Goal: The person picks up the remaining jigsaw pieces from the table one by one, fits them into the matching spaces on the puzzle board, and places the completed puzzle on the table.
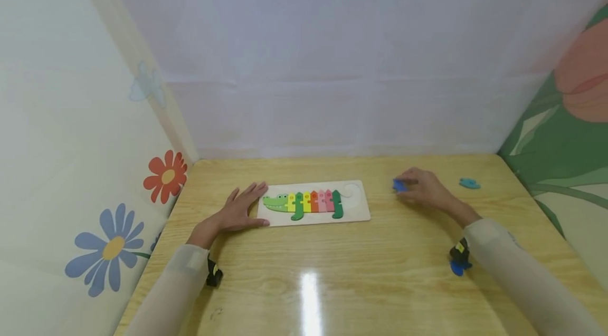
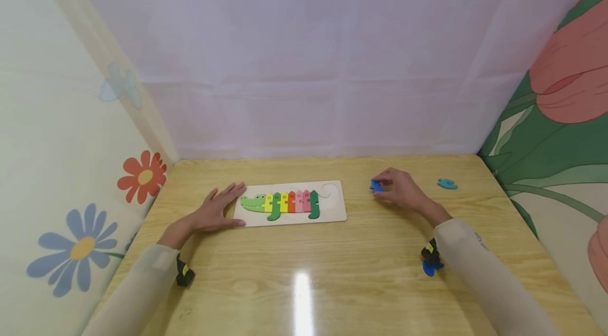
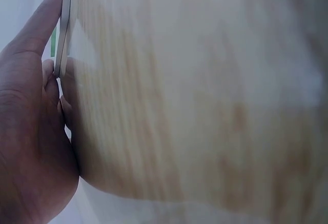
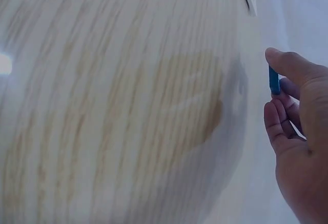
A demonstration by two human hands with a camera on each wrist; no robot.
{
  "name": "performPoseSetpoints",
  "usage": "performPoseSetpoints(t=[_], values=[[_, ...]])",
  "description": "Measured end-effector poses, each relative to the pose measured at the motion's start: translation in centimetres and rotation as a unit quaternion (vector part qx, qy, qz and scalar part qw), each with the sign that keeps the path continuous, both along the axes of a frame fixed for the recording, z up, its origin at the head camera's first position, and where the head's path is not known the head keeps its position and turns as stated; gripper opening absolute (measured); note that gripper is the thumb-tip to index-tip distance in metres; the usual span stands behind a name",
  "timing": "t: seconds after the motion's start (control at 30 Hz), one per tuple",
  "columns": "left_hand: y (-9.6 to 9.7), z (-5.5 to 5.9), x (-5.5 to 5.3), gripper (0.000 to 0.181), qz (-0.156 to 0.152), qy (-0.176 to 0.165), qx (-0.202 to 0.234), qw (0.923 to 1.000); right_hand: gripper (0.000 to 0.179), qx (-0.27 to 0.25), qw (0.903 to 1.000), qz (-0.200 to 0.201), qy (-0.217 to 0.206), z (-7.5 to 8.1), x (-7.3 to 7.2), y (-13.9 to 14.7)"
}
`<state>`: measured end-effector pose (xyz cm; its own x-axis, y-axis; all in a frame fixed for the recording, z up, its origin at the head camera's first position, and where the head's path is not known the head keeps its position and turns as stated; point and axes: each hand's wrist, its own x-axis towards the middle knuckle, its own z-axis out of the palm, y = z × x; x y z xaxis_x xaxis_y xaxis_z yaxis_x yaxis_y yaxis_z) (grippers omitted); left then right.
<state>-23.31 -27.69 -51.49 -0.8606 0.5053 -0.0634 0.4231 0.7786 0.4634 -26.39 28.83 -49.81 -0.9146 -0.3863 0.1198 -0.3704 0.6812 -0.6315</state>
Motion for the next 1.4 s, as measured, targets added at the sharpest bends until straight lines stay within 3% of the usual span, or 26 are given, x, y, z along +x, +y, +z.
performPoseSetpoints(t=[0.43, 1.4], values=[[-0.1, -0.2, -0.1, 0.104, -0.001, 0.002, -0.004, 1.0000, 0.043, 0.012, 0.9998, 0.008, 0.012, 1.2, 0.9, -2.1], [-0.1, -0.3, -0.1, 0.105, 0.001, 0.001, 0.000, 1.0000, 0.042, -0.023, 0.9957, 0.064, 0.064, 1.2, 1.6, -6.2]])
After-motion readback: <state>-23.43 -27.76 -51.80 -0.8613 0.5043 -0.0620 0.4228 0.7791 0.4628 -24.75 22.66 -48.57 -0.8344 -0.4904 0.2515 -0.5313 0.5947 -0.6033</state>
